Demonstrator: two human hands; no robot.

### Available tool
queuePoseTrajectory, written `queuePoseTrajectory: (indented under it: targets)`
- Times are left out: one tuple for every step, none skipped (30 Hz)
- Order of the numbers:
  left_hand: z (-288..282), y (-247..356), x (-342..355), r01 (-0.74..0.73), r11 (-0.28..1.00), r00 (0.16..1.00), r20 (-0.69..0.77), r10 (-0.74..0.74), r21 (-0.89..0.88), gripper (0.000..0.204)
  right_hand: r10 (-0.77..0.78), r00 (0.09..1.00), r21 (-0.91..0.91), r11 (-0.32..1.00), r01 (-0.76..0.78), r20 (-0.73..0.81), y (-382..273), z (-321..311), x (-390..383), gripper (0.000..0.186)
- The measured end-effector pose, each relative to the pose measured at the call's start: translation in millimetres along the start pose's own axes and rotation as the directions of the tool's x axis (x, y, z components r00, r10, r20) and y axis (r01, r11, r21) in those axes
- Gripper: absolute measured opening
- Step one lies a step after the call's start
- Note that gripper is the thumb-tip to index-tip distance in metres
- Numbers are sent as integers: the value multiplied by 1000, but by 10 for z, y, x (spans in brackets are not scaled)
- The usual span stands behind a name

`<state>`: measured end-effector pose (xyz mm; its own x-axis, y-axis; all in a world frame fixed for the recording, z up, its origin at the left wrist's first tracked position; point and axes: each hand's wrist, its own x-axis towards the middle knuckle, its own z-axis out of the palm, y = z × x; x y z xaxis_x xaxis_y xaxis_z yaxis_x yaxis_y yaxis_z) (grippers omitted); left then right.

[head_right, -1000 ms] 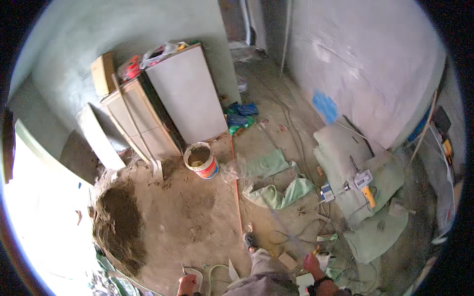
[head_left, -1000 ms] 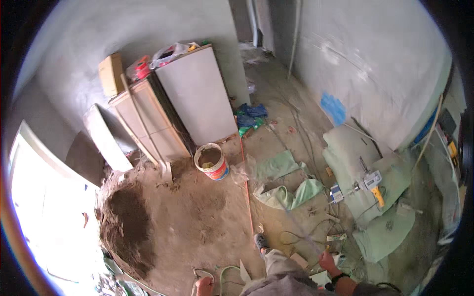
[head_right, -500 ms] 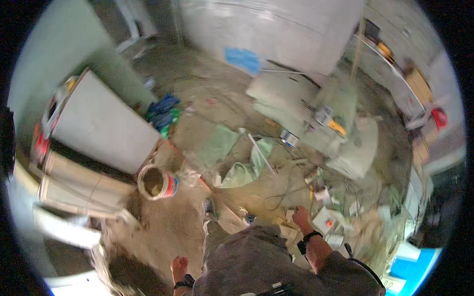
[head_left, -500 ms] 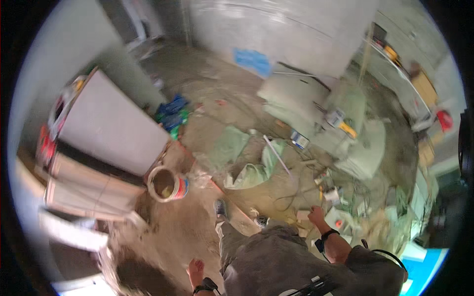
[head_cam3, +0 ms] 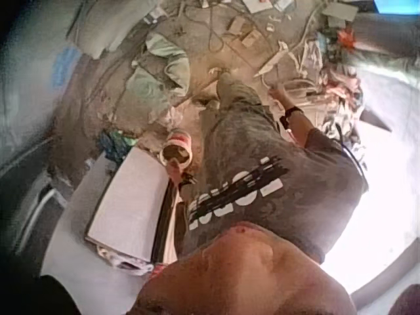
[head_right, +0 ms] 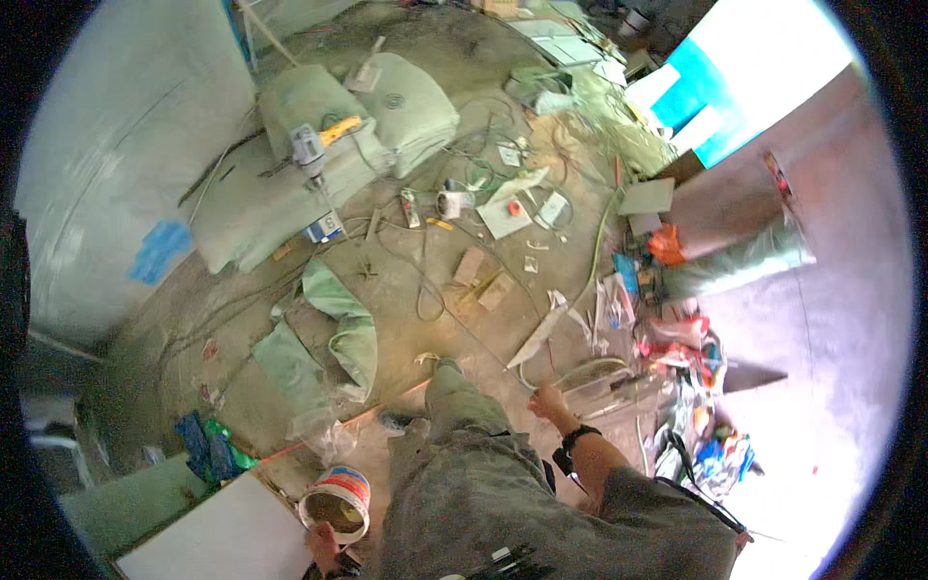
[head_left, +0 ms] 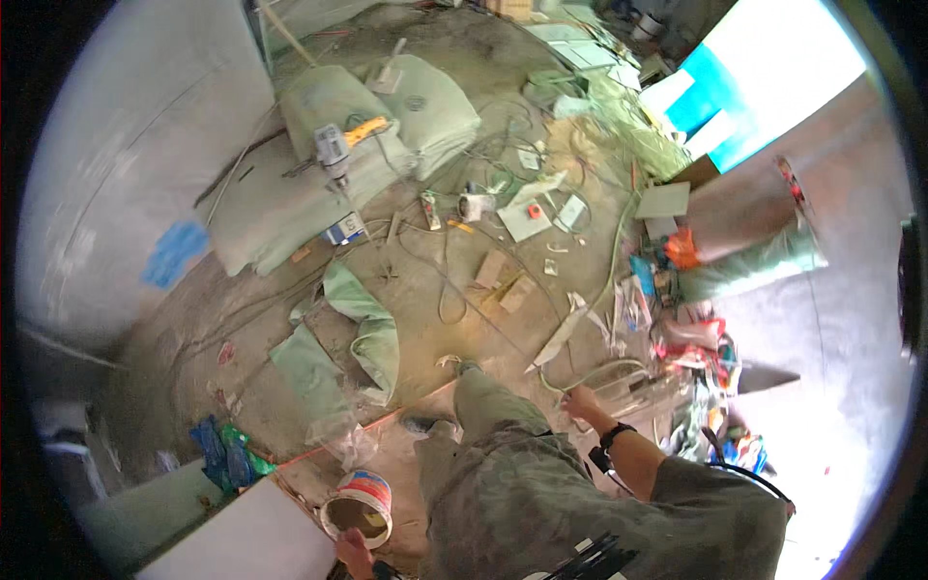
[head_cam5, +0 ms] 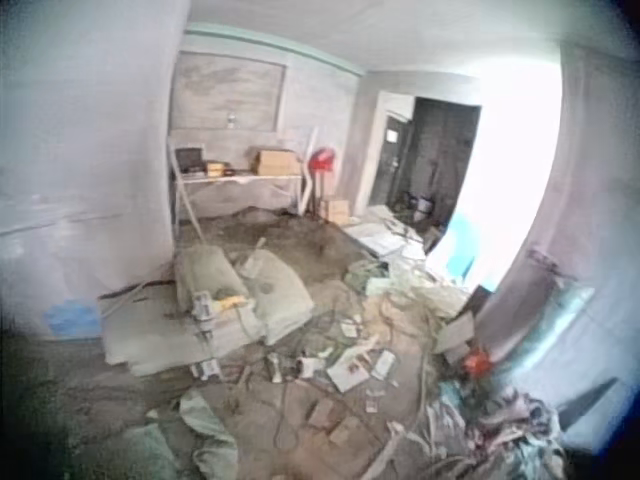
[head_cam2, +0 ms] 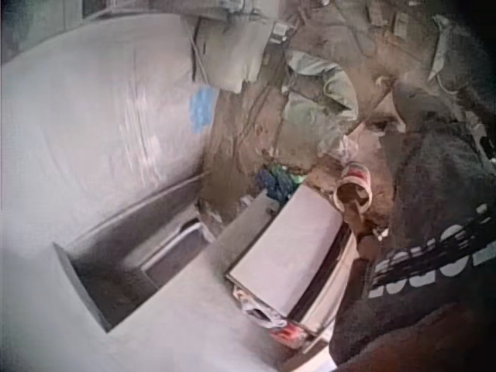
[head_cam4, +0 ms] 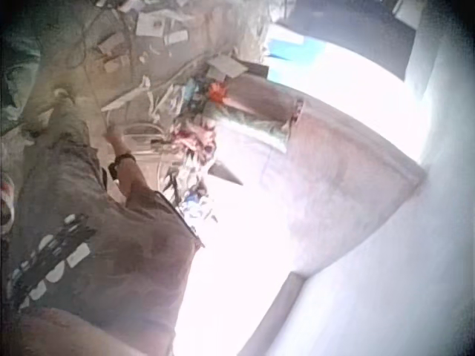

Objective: Measure and mark floor tiles for installation at a renovation site.

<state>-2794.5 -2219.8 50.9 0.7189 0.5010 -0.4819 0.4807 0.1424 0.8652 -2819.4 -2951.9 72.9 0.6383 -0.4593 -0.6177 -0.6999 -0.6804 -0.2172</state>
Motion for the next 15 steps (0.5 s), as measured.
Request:
queuePoseTrajectory:
  targets:
    - [-29, 302, 322, -204, 755, 923, 379, -63, 623, 17, 100, 993, 2, 995, -100, 61, 217, 131, -182, 25]
    - [127, 474, 571, 123, 977, 906, 384, -181, 172, 18, 181, 974, 3, 983, -184, 137, 347, 252, -368, 24]
    - [294, 590, 761, 434, 840, 855, 443, -270, -325, 23, 182, 973, 19, 982, -186, 143, 481, 391, -556, 24]
    - [465, 614, 910, 300, 905, 889, 432, -150, -303, 22, 229, 963, 151, 956, -250, 143, 621, 549, -754, 24]
    - [687, 587, 1077, 159, 947, 905, 424, -27, -278, 22, 276, 949, 279, 909, -309, 151, 726, 671, -912, 24]
    - [978, 594, 1321, 354, 892, 829, 535, -161, -280, 19, 325, 931, 402, 840, -365, 166, 791, 754, -974, 26]
    - [1226, 736, 1502, 519, 813, 731, 631, -262, -264, 16, 301, 937, 425, 836, -348, 176, 748, 756, -984, 26]
    - [1256, 619, 1125, 516, 814, 737, 622, -263, -268, 16, 357, 916, 487, 777, -399, 181, 729, 711, -1074, 30]
    - [2026, 855, 1069, 426, 901, 864, 333, -378, -82, 12, 400, 897, 539, 721, -436, 191, 714, 674, -1076, 37]
    - [2295, 942, 1018, 392, 918, 863, 369, -345, -58, 14, 391, 898, 547, 715, -435, 203, 744, 719, -1101, 37]
    - [2521, 975, 946, 360, 932, 860, 402, -315, -42, 16, 392, 903, 640, 650, -409, 178, 802, 765, -1123, 39]
    - [2798, 1032, 862, 356, 934, 861, 402, -312, -37, 16, 406, 902, 726, 574, -379, 149, 887, 787, -1104, 41]
    - [3109, 1112, 800, 301, 945, 860, 392, -326, 125, 16, 401, 903, 732, 569, -375, 152, 915, 733, -1030, 41]
    - [3432, 1168, 729, 242, 928, 861, 378, -340, 283, 16, 417, 895, 730, 561, -391, 159, 955, 674, -986, 40]
    - [3687, 1236, 659, 234, 928, 866, 371, -335, 290, 16, 432, 885, 727, 550, -411, 173, 945, 630, -980, 39]
